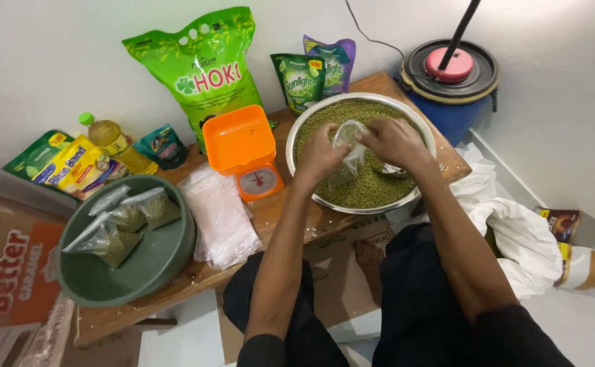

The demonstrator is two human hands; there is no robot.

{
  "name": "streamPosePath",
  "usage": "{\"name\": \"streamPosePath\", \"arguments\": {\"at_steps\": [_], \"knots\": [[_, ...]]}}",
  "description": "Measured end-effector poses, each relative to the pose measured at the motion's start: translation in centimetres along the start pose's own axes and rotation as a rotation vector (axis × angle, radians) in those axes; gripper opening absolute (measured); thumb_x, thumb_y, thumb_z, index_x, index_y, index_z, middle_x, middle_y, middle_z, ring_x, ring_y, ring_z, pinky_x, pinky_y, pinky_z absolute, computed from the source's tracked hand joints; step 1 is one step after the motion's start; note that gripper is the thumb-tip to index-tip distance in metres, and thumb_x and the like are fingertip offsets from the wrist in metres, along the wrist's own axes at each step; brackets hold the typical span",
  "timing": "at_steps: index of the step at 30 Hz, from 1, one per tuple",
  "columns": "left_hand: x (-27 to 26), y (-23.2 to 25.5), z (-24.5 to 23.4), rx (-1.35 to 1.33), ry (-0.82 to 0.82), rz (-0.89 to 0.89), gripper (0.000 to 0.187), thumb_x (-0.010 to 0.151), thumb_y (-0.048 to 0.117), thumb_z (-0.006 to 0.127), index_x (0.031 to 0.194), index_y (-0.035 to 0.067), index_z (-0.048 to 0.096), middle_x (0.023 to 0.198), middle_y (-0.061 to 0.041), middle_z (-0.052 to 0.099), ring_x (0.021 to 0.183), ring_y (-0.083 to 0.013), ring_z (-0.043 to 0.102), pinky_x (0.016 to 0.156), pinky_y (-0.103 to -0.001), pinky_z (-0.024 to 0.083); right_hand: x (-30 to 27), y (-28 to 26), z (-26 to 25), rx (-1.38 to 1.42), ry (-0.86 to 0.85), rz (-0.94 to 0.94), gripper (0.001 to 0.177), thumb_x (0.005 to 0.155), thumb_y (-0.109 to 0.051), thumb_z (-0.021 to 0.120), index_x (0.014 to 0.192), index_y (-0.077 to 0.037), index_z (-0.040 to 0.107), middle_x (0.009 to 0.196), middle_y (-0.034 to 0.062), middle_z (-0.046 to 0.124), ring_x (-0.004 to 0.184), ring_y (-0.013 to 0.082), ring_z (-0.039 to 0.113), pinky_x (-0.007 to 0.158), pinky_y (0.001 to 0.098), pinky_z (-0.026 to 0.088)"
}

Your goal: Packaging green beans into small plastic bags and weighing them on a scale for retail.

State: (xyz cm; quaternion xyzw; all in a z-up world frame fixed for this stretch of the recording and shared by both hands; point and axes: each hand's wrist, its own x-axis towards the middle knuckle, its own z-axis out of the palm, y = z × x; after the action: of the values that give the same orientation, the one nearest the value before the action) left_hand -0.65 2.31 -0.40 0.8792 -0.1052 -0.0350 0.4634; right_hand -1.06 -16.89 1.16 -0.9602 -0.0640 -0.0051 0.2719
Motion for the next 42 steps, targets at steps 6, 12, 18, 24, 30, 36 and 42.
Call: {"name": "streamPosePath", "arguments": {"at_steps": [6, 12, 18, 24, 30, 36, 42], "knots": [[1.3, -1.8, 0.1, -0.22, 0.024, -0.057, 0.047, 0.09, 0.015, 0.062, 0.136, 0.007, 0.057, 0.072, -0.011, 0.071, 0.052, -0.0218, 0.071, 0.056, -0.036, 0.059, 3.7, 3.0, 3.1, 0.106, 0.099, -0.089, 0.037, 0.096, -0.038, 0.064, 0.082, -0.006, 0.074, 0.077, 0.0282, 0.069, 0.092, 0.0548, 0.067, 0.077, 0.0622, 0.047], [0.5, -1.0, -0.9, -0.39, 0.145, -0.07, 0.042, 0.089, 0.013, 0.069, 0.126, 0.002, 0.054, 0.074, -0.012, 0.072, 0.045, -0.0196, 0.069, 0.051, -0.032, 0.058, 4.5, 5.0, 4.1, 0.099, 0.175, -0.049, 0.034, 0.094, -0.04, 0.065, 0.075, -0.013, 0.072, 0.068, 0.0224, 0.066, 0.083, 0.0501, 0.069, 0.072, 0.0589, 0.05], [0.7, -0.4, -0.9, -0.641, 0.244, -0.064, 0.037, 0.086, 0.007, 0.074, 0.111, -0.016, 0.06, 0.079, -0.022, 0.067, 0.053, -0.0279, 0.073, 0.046, -0.034, 0.066, 3.7, 3.8, 2.8, 0.124, 0.201, -0.045, 0.04, 0.093, -0.042, 0.063, 0.07, -0.01, 0.068, 0.069, 0.0242, 0.065, 0.083, 0.052, 0.068, 0.074, 0.0605, 0.049], [-1.1, 1.5, -3.5, -0.507, 0.251, -0.009, 0.025, 0.095, 0.014, 0.07, 0.105, -0.008, 0.071, 0.068, -0.021, 0.072, 0.054, -0.0254, 0.075, 0.049, -0.035, 0.068, 4.4, 3.0, 2.7, 0.118, 0.238, -0.074, 0.039, 0.093, -0.045, 0.062, 0.07, -0.014, 0.07, 0.068, 0.0191, 0.067, 0.086, 0.0489, 0.069, 0.076, 0.059, 0.05], [-0.1, 0.5, -5.0, -0.649, 0.343, 0.029, 0.023, 0.092, 0.01, 0.072, 0.099, -0.012, 0.071, 0.065, -0.026, 0.069, 0.048, -0.0307, 0.072, 0.042, -0.037, 0.064, 2.5, -1.7, 0.5, 0.196, 0.28, -0.172, 0.04, 0.093, -0.037, 0.062, 0.065, -0.01, 0.065, 0.059, 0.0206, 0.059, 0.073, 0.0495, 0.066, 0.071, 0.0553, 0.048], [-1.8, 0.7, -8.8, -0.729, 0.442, 0.079, 0.027, 0.09, 0.006, 0.072, 0.103, -0.018, 0.067, 0.071, -0.026, 0.065, 0.051, -0.0302, 0.071, 0.042, -0.037, 0.064, 1.7, -7.6, -1.1, 0.297, 0.278, -0.342, 0.042, 0.095, -0.024, 0.06, 0.057, -0.011, 0.049, 0.045, 0.0077, 0.044, 0.046, 0.0274, 0.048, 0.056, 0.0382, 0.041], [-3.0, -0.1, -13.5, -0.612, 0.514, 0.145, 0.02, 0.091, 0.003, 0.069, 0.099, -0.015, 0.07, 0.071, -0.026, 0.066, 0.052, -0.032, 0.073, 0.042, -0.04, 0.068, 4.1, -11.7, 0.1, 0.247, 0.278, -0.366, 0.043, 0.09, -0.032, 0.062, 0.056, -0.011, 0.05, 0.049, 0.0111, 0.047, 0.054, 0.0329, 0.055, 0.058, 0.0419, 0.041]]}}
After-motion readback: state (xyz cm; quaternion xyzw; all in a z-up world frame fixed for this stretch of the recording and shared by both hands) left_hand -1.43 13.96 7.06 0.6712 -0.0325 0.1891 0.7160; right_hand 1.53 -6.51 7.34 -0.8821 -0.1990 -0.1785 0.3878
